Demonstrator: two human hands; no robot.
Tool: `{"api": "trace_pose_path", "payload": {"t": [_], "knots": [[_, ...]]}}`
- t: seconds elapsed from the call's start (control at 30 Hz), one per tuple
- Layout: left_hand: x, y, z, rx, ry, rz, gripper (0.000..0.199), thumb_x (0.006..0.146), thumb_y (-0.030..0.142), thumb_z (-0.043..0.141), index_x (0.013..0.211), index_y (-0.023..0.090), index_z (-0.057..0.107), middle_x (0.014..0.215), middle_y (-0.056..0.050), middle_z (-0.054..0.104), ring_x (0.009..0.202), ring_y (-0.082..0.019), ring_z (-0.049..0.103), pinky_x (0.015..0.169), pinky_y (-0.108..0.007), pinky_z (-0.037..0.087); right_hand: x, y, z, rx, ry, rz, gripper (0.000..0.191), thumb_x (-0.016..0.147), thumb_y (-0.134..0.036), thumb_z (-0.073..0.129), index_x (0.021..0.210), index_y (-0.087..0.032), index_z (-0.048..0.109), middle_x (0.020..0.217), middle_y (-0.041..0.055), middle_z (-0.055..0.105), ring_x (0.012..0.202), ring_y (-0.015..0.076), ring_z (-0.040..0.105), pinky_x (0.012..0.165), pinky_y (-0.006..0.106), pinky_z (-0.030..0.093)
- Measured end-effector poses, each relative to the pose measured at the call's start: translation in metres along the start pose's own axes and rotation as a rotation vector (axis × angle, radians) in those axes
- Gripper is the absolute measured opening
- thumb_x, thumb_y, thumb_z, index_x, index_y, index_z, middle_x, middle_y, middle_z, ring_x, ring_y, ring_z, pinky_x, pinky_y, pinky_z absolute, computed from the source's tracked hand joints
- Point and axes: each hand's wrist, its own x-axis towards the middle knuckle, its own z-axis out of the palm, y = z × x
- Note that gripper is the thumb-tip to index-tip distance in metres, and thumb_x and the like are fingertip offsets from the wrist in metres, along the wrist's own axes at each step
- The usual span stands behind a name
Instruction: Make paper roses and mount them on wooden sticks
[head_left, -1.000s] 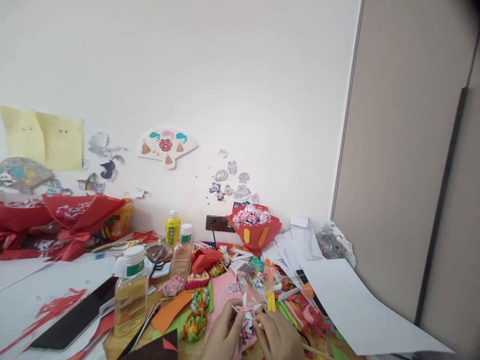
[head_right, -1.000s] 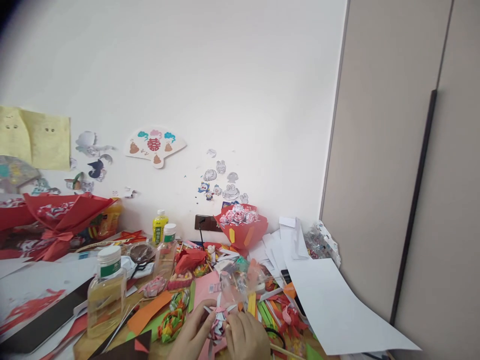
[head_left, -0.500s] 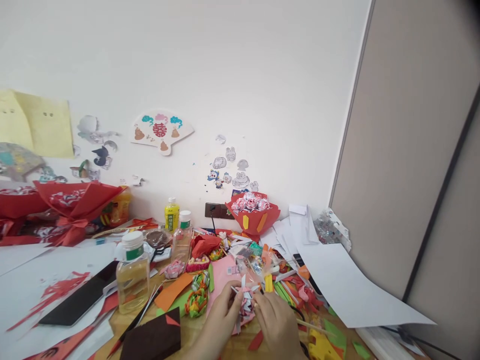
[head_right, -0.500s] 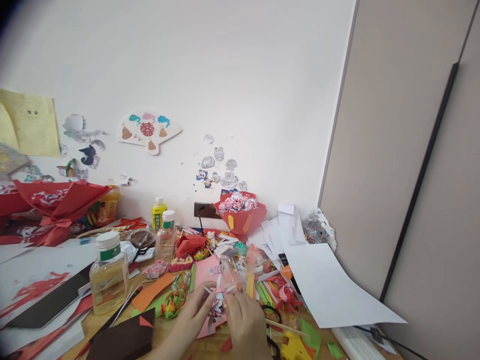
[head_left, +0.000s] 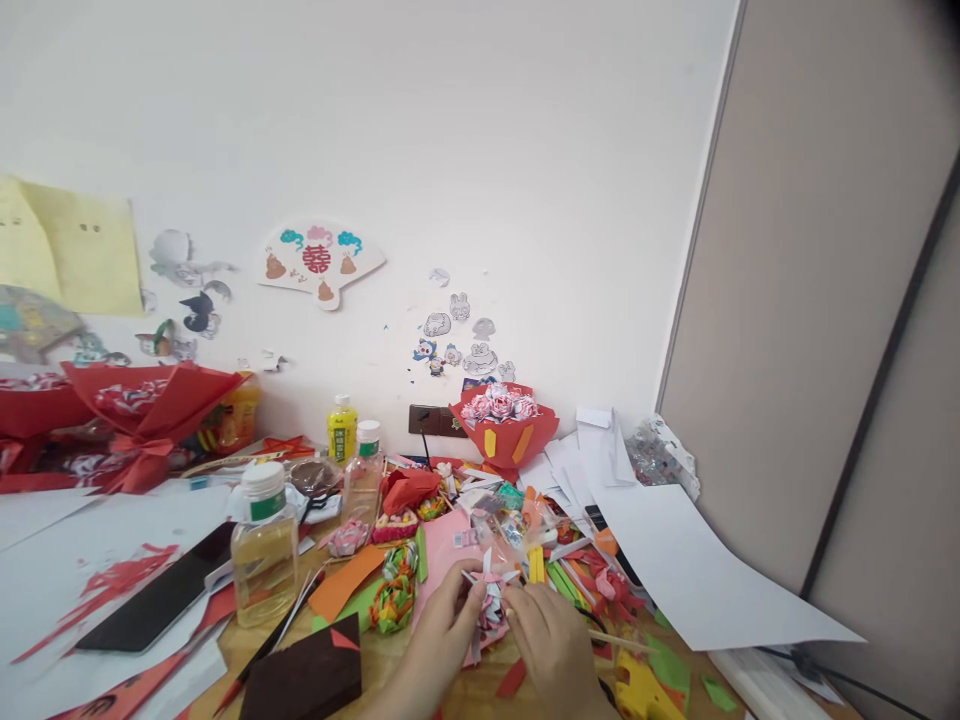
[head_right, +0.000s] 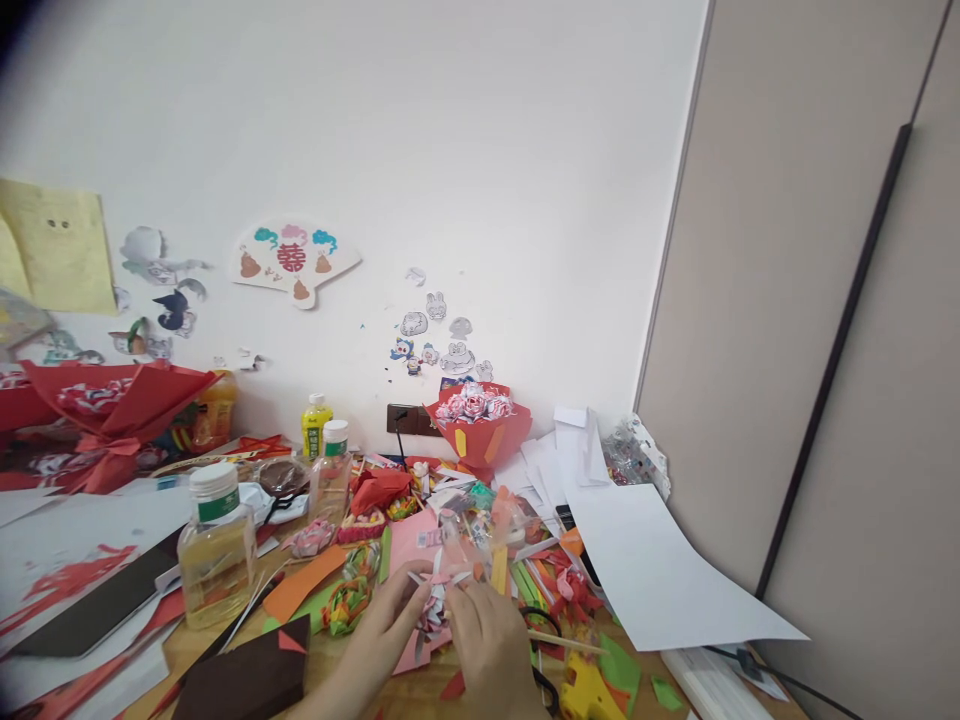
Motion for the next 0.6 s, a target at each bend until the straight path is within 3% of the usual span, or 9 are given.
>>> {"api": "trace_pose_path", "payload": {"t": [0.23, 0.6], "knots": [[0.0014, -0.0031, -0.0026, 0.081, 0.023, 0.015, 0.035, 0.083, 0.049, 0.045, 0.095, 0.019, 0.059, 0.077, -0.002, 0.065, 0.075, -0.02, 0.059, 0.07, -0.027, 0.046, 0.0042, -0.0009, -0.0021, 0.049, -0.036, 0.041, 0.038, 0.099, -0.023, 0.024, 0.079, -0.018, 0.056, 0.057, 0.0006, 0.058, 0.05, 0.0121, 0.055, 0.049, 0.022, 0.039], [0.0024, -0.007, -0.0035, 0.059, 0.001, 0.006, 0.036, 0.084, 0.049, 0.045, 0.095, 0.017, 0.058, 0.075, -0.001, 0.062, 0.07, -0.018, 0.056, 0.066, -0.026, 0.045, 0.0049, -0.0001, -0.002, 0.101, -0.066, 0.077, 0.04, 0.099, -0.028, 0.021, 0.072, -0.02, 0.05, 0.056, -0.0013, 0.055, 0.048, 0.0115, 0.052, 0.047, 0.022, 0.034]]}}
